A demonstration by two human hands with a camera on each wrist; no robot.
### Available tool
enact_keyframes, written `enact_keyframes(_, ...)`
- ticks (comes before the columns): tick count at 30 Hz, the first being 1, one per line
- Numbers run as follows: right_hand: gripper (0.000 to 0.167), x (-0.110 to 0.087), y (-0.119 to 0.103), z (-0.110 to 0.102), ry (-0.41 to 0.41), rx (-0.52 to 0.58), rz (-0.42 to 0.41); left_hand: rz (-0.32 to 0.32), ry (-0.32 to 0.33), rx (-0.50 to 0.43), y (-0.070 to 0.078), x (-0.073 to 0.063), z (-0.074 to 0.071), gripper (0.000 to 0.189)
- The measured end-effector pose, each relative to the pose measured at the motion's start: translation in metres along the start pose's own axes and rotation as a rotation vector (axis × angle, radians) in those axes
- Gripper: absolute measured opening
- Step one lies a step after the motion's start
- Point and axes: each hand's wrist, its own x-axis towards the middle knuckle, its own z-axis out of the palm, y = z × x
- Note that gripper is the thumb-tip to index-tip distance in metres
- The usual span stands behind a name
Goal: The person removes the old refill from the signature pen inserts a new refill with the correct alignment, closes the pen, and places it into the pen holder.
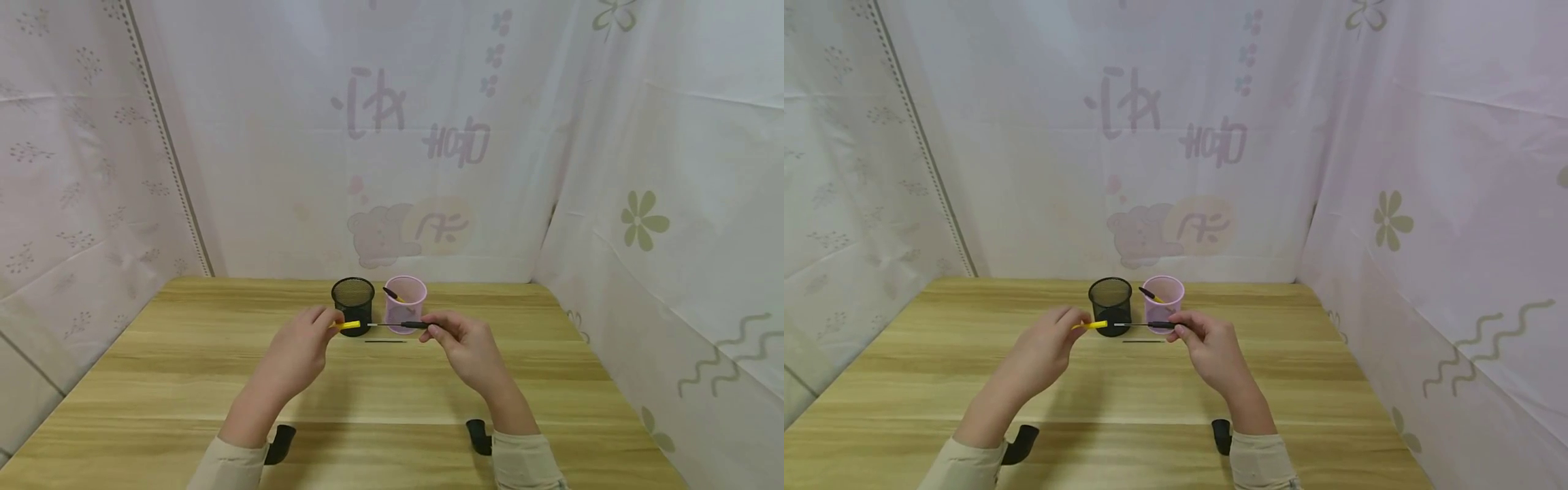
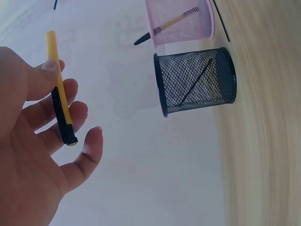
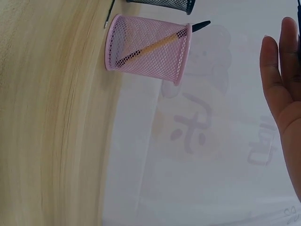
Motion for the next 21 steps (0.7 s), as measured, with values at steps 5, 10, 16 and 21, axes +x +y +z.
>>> enact_keyframes(5,0.016,-0.001,-0.002,0.000,-0.005,0.015,0.009,0.016,0.018,0.015,0.003,0.000,-0.003,0.012)
enact_keyframes(10,0.016,-0.001,-0.004,0.000,-0.004,0.014,-0.001,0.011,0.015,0.019,0.007,0.000,-0.006,0.011)
enact_keyframes(16,0.016,-0.001,-0.005,0.000,-0.008,0.017,-0.021,0.031,0.023,0.020,0.010,0.001,-0.006,0.011)
enact_keyframes(21,0.016,-0.001,-0.007,0.001,-0.012,0.031,-0.022,0.061,0.051,0.013,0.013,0.003,-0.005,0.010)
